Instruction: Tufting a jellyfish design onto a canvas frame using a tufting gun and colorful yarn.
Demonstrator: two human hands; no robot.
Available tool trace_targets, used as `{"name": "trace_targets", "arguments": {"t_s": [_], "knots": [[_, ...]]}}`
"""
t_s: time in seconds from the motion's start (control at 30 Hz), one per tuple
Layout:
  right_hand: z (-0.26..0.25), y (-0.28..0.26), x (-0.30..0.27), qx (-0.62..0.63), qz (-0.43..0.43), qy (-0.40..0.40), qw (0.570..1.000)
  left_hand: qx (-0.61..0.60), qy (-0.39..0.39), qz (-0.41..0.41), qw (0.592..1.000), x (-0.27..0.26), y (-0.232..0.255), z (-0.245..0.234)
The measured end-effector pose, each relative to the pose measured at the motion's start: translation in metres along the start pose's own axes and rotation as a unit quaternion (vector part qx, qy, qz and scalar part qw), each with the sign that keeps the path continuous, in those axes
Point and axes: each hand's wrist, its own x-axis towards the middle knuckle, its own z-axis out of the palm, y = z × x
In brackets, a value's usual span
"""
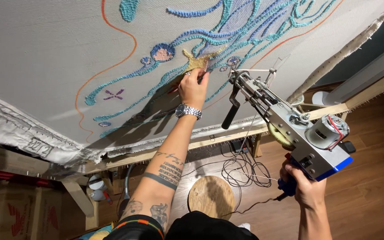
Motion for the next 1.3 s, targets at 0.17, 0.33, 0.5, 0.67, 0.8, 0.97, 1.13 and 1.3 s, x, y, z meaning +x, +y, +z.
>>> {"name": "trace_targets", "arguments": {"t_s": [0.17,0.33,0.5,0.67,0.8,0.97,1.13,1.3], "knots": [[-0.006,0.007,-0.002,0.006,-0.017,-0.004,1.000,0.045,-0.001,-0.026,0.999,0.001,-0.004,0.008],[-0.005,0.006,0.001,-0.001,-0.020,-0.001,1.000,0.056,0.029,0.025,0.998,-0.003,-0.004,0.010],[0.002,0.004,0.001,-0.008,-0.019,-0.007,1.000,0.033,0.039,0.097,0.994,-0.015,-0.004,0.000],[0.005,0.006,0.002,-0.003,0.003,-0.015,1.000,0.020,-0.150,0.081,0.985,-0.033,-0.020,-0.003],[0.006,0.015,0.003,0.017,0.011,-0.029,0.999,-0.038,-0.255,-0.016,0.966,-0.046,-0.013,-0.010],[0.016,0.016,0.005,0.020,-0.002,-0.064,0.998,-0.382,-0.505,-0.127,0.763,-0.071,-0.027,0.014],[0.018,0.019,0.006,0.002,0.013,-0.045,0.999,-0.314,-0.484,-0.216,0.788,-0.064,0.010,0.001],[0.022,0.015,0.005,0.014,0.011,-0.080,0.997,-0.341,-0.456,-0.261,0.779,-0.085,-0.016,0.038]]}}
